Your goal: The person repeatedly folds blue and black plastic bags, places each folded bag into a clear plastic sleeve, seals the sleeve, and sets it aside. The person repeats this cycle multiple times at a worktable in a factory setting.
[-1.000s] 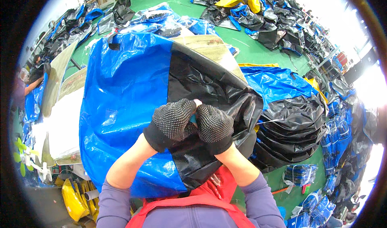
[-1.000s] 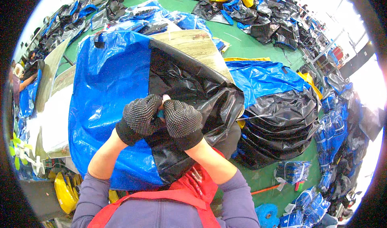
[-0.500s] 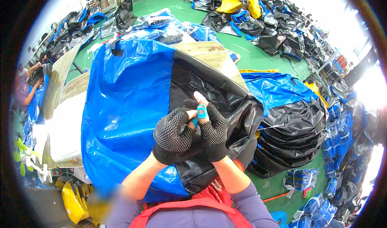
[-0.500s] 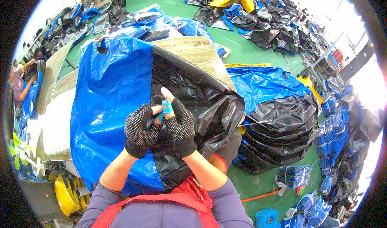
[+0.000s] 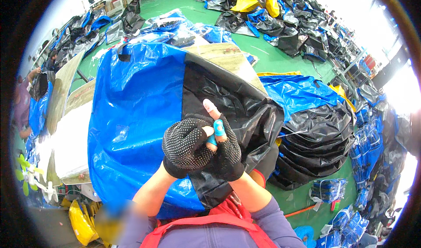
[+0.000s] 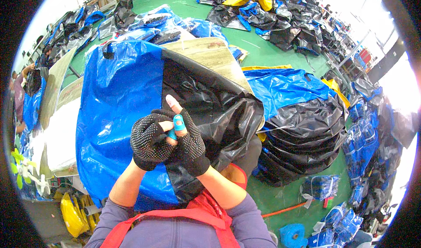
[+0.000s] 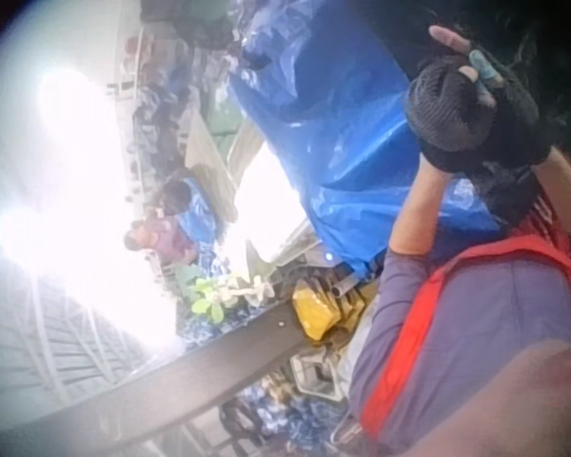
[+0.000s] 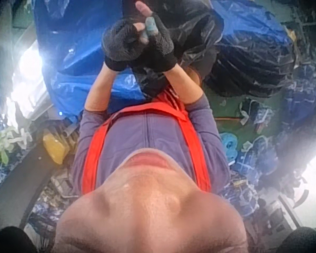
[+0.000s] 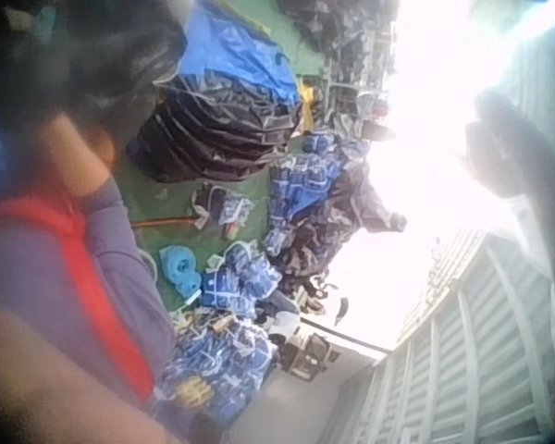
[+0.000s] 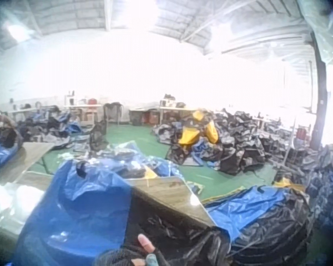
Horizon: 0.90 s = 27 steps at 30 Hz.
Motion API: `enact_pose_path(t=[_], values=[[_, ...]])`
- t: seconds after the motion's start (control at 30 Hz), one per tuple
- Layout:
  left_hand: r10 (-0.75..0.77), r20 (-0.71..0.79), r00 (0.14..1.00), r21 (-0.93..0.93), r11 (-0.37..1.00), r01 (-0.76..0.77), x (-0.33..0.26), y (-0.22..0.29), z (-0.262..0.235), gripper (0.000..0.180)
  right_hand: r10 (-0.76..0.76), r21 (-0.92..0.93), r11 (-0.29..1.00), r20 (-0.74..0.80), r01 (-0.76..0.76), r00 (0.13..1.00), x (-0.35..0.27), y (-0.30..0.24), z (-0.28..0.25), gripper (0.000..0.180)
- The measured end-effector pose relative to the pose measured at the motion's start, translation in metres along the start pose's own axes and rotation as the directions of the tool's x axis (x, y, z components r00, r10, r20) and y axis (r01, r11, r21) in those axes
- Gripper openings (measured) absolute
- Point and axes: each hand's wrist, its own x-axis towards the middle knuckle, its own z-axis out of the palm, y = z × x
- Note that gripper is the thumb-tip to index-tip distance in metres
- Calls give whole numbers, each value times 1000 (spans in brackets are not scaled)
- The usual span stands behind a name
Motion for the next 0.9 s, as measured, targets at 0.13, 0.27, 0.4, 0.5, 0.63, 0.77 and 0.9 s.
enact_pose_path(t=[0.13, 0.27, 0.4, 0.5, 0.63, 0.77, 0.9], values=[[45, -8, 999, 75, 996, -44, -10, 7, 7, 36, -46, -155, 987, -56, 37, 997, -1, 5, -5, 48], [-35, 118, 992, 111, 994, 22, -12, -4, -2, 32, -231, -590, 784, 12, 193, 973, 1, -14, -15, 46], [-309, 174, 935, 466, 862, 198, -37, -84, -80, 41, -624, -923, -280, -33, -263, 780, -2, -67, -62, 54], [-761, -368, 534, 730, 118, 673, -106, -175, -178, 61, -503, -655, -413, -415, -633, 758, -7, -87, -117, 61], [-975, -193, 108, 669, -51, 741, -221, -251, -255, 107, -361, -719, -328, -504, -613, 785, -10, -67, -165, 58], [-990, -98, 99, -35, 103, 994, -274, -259, -266, 50, -337, -766, -464, -312, -445, 889, 1, -62, -172, 38], [-970, -236, 64, -208, 114, 972, -281, -252, -266, 34, -272, -486, 871, -357, 71, 894, 22, -88, -181, 17]])
